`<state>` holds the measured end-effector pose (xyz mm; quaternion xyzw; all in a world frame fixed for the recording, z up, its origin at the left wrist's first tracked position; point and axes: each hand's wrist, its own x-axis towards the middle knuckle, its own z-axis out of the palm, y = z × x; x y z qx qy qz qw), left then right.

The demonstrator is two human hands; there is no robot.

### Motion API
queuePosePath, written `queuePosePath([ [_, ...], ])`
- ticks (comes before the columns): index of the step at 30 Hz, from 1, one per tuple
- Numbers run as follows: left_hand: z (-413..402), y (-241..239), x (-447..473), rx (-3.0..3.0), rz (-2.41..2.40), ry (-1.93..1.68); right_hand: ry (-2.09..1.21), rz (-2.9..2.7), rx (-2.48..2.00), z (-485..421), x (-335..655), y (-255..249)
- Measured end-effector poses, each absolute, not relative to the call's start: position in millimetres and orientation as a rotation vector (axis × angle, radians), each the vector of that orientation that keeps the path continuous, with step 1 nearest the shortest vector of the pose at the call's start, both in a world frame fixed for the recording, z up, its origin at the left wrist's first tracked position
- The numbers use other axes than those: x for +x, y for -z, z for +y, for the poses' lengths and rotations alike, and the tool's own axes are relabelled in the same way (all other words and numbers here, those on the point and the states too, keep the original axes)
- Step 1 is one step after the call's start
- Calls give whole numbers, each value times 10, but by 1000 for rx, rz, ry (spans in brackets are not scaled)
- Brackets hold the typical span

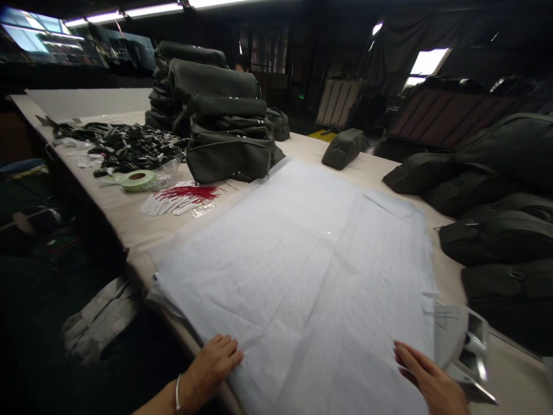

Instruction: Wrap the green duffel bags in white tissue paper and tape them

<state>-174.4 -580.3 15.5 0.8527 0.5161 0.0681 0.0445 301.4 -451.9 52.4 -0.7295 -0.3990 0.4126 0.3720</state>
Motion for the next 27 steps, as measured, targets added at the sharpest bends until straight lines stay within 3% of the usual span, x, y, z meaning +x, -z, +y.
queuePosePath([
  [5,-5849,-170,-1754,2584,1635,-432,-1426,-1508,-1668,-3754,1504,-1068],
  [11,-5875,-72,-1726,2565,1676,-666,-1683,-1730,-1528,-3200,891,-996],
  [19,-5855,54,-1769,2585,1644,-795,-1450,-1816,-1696,-2752,735,-633],
  [27,-5842,48,-1846,2601,1525,-596,-1033,-2000,-2220,-2378,631,-201],
])
